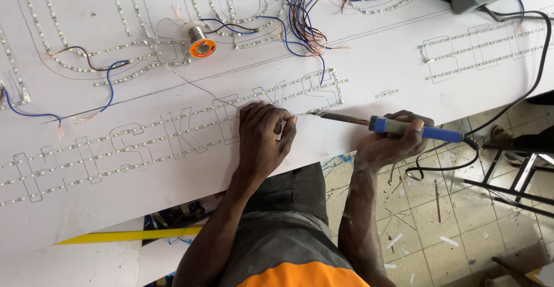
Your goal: The person uses a soldering iron to connect wires to LED strips arranged in letter shapes on a white board. They handle solder wire, pliers, and electrical tape while working on the connections.
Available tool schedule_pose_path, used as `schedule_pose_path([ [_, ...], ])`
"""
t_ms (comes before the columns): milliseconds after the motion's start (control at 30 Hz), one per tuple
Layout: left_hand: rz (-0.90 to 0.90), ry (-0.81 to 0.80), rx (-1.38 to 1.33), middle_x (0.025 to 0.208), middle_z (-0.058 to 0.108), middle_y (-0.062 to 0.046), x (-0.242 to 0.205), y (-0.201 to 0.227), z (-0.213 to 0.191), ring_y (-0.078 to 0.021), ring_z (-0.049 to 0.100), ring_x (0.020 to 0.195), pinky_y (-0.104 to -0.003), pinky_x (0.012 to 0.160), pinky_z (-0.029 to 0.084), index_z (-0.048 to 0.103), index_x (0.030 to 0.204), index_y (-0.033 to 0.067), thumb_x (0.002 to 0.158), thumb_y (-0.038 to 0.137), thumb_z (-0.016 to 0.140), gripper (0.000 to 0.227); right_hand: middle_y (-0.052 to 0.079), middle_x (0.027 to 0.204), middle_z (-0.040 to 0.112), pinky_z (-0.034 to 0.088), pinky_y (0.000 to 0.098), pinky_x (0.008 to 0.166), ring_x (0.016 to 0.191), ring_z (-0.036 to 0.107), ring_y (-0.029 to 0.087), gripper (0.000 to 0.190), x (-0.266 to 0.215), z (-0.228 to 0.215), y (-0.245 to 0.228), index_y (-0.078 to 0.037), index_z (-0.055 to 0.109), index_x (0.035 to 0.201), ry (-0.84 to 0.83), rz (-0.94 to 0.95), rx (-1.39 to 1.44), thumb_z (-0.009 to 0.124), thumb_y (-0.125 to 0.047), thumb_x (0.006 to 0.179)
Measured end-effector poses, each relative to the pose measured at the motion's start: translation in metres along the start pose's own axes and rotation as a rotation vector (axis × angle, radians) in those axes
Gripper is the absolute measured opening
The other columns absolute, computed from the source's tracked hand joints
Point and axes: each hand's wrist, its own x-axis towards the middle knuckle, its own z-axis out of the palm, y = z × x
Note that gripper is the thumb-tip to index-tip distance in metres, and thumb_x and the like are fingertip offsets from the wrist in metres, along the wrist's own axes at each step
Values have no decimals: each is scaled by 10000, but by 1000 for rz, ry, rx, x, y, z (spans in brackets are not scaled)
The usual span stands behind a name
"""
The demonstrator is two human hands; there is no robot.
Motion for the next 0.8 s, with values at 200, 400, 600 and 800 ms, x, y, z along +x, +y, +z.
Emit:
schedule_pose_path([
  [200,-5,2,-27,624,506,4,1,1,-2,-240,660,679,-457,1007,575,758,928,112,1031,183,809,135,-23,732,520,534,261,640,675,584,108,289,3,1,4,-179,583,856,20,45,100,569,-343,1094],
  [400,31,5,21,630,508,15,-2,-5,5,-222,660,698,-446,1012,562,760,936,121,1028,195,805,126,12,706,521,532,258,647,665,595,119,337,-6,15,-15,-145,580,830,58,44,68,605,-360,1088],
  [600,8,-8,-67,637,512,8,4,2,-6,-229,660,685,-434,952,567,742,932,119,1040,191,791,139,-19,785,582,553,270,737,745,618,118,238,-17,37,-45,-162,609,893,185,184,155,633,-314,1075],
  [800,-24,11,250,794,572,18,3,-30,-53,-274,659,816,-478,836,524,722,1004,171,964,144,802,93,-9,750,669,592,195,594,583,672,68,311,-3,9,-12,-142,665,960,129,234,276,623,-408,1116],
])
